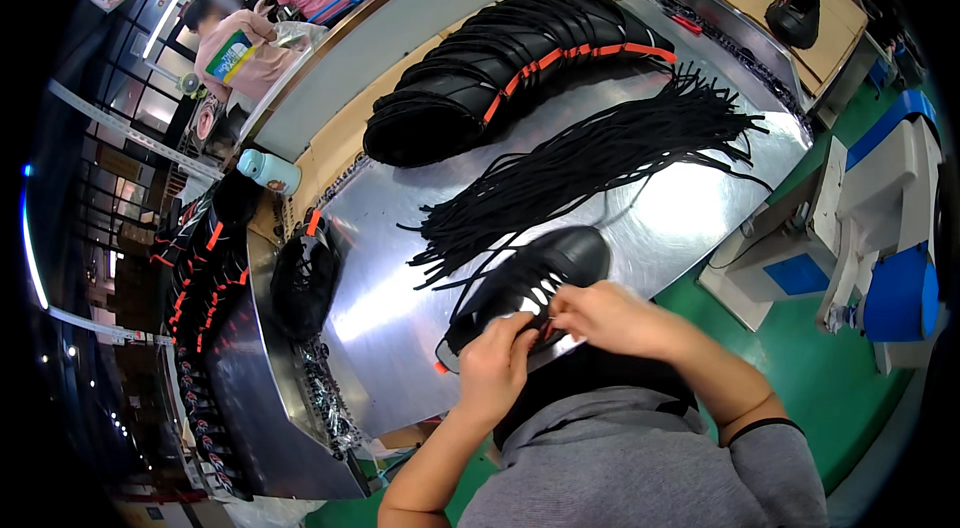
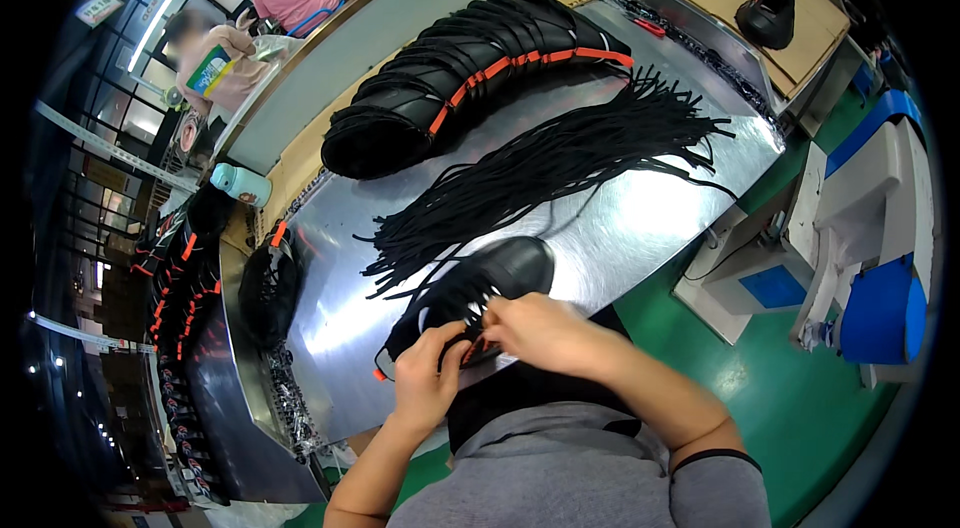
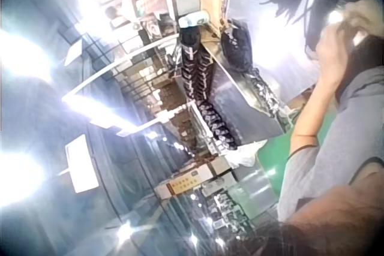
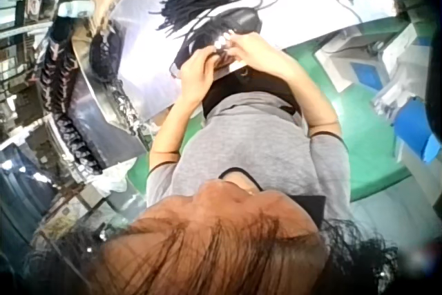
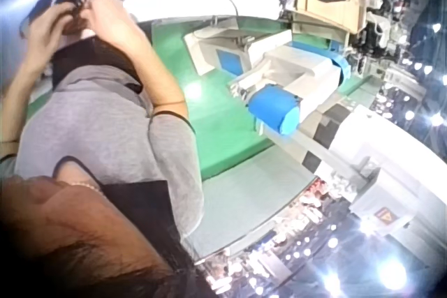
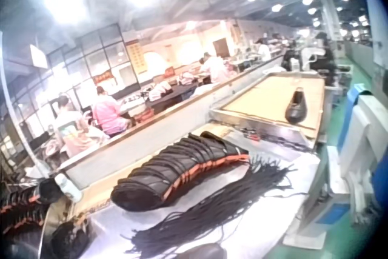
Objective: The person laces black shoes with black shoelaces on a metal workbench. They thread the laces through eyelets, pull them tight, and place the finished shoes aside. The process is repeated for multiple shoes.
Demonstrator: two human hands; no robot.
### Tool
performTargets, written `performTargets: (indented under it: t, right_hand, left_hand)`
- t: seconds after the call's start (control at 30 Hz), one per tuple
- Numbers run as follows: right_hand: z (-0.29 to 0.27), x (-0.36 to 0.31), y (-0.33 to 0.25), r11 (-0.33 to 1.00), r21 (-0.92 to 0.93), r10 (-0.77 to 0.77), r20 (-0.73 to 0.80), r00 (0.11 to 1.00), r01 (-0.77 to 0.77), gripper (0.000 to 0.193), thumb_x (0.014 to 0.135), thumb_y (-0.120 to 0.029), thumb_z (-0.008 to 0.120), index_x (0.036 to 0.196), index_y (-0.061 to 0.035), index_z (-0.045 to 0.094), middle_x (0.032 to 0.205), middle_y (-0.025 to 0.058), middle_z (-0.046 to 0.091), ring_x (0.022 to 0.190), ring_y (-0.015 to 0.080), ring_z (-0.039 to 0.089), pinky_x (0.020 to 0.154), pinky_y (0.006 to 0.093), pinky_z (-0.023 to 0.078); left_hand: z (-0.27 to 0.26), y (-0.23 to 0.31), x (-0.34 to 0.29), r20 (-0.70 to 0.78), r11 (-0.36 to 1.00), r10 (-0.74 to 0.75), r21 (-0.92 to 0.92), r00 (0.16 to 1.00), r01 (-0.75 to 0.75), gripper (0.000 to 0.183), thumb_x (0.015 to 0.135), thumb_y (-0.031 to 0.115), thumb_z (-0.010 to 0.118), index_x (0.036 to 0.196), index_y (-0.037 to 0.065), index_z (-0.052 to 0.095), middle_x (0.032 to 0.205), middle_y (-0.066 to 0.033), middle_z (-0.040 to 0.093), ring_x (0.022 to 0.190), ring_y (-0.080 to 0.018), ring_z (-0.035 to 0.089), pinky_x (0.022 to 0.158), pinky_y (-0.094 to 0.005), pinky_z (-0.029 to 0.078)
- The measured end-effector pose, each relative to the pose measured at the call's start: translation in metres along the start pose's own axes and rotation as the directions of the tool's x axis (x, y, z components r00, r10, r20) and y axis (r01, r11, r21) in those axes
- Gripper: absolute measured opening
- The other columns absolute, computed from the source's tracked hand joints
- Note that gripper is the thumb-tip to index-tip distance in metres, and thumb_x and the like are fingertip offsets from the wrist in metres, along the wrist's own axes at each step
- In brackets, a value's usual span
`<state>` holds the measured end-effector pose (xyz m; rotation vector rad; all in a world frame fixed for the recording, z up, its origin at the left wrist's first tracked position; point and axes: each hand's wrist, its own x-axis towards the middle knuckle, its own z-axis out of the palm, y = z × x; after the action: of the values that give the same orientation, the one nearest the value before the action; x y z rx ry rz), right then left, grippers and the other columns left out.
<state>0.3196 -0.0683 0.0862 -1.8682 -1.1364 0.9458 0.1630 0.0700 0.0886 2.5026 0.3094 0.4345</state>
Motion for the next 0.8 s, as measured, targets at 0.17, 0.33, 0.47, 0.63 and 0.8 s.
performTargets:
  t: [0.17, 0.33, 0.47, 0.63, 0.8]
  right_hand:
    - [-0.032, 0.009, 0.005, 0.983, 0.136, -0.070, -0.353, 0.933, 0.125, 0.020, 0.096, -0.018, 0.055, 0.108, -0.0023, 0.063, 0.078, 0.0125, 0.067, 0.072, 0.0275, 0.067, 0.067, 0.0376, 0.051]
    - [0.002, 0.050, 0.039, 0.921, 0.109, -0.272, -0.507, 0.818, 0.374, 0.022, 0.097, -0.018, 0.056, 0.112, -0.0022, 0.061, 0.082, 0.0114, 0.067, 0.071, 0.0240, 0.066, 0.067, 0.0339, 0.051]
    - [0.008, 0.052, 0.043, 0.916, 0.007, -0.332, -0.546, 0.769, 0.400, 0.022, 0.096, -0.019, 0.058, 0.111, -0.0035, 0.062, 0.091, 0.0132, 0.069, 0.078, 0.0294, 0.068, 0.070, 0.0363, 0.054]
    - [0.017, 0.055, 0.048, 0.899, -0.107, -0.404, -0.575, 0.712, 0.424, 0.021, 0.095, -0.018, 0.059, 0.110, -0.0029, 0.061, 0.097, 0.0148, 0.069, 0.084, 0.0334, 0.069, 0.071, 0.0392, 0.055]
    - [0.017, 0.050, 0.045, 0.890, -0.193, -0.447, -0.551, 0.705, 0.413, 0.019, 0.093, -0.016, 0.061, 0.107, -0.0021, 0.061, 0.092, 0.0145, 0.069, 0.079, 0.0333, 0.068, 0.067, 0.0391, 0.055]
  left_hand:
    - [-0.029, -0.011, 0.020, 0.489, 0.741, -0.345, -0.382, 0.801, 0.552, 0.027, 0.098, 0.022, 0.056, 0.111, 0.000, 0.067, 0.103, -0.0111, 0.069, 0.098, -0.0219, 0.064, 0.087, -0.0313, 0.048]
    - [-0.054, -0.019, 0.044, 0.803, 0.409, -0.382, -0.296, 0.457, 0.863, 0.028, 0.101, 0.021, 0.052, 0.117, 0.002, 0.066, 0.105, -0.0046, 0.066, 0.093, -0.0103, 0.059, 0.084, -0.0237, 0.047]
    - [-0.039, -0.035, 0.051, 0.819, 0.779, -0.189, -0.210, 0.541, 0.590, 0.010, 0.094, 0.001, 0.058, 0.103, 0.001, 0.064, 0.098, 0.0001, 0.062, 0.093, -0.0094, 0.057, 0.084, -0.0250, 0.046]
    - [-0.042, -0.030, 0.044, 0.713, 0.999, 0.020, -0.032, 0.701, 0.004, 0.013, 0.083, -0.002, 0.063, 0.096, 0.002, 0.064, 0.092, -0.0122, 0.059, 0.086, -0.0252, 0.061, 0.077, -0.0317, 0.049]
    - [-0.063, -0.006, 0.033, 0.769, 0.729, -0.122, 0.498, 0.627, -0.469, 0.012, 0.084, 0.013, 0.062, 0.087, 0.005, 0.070, 0.095, -0.0140, 0.061, 0.085, -0.0286, 0.065, 0.072, -0.0395, 0.053]
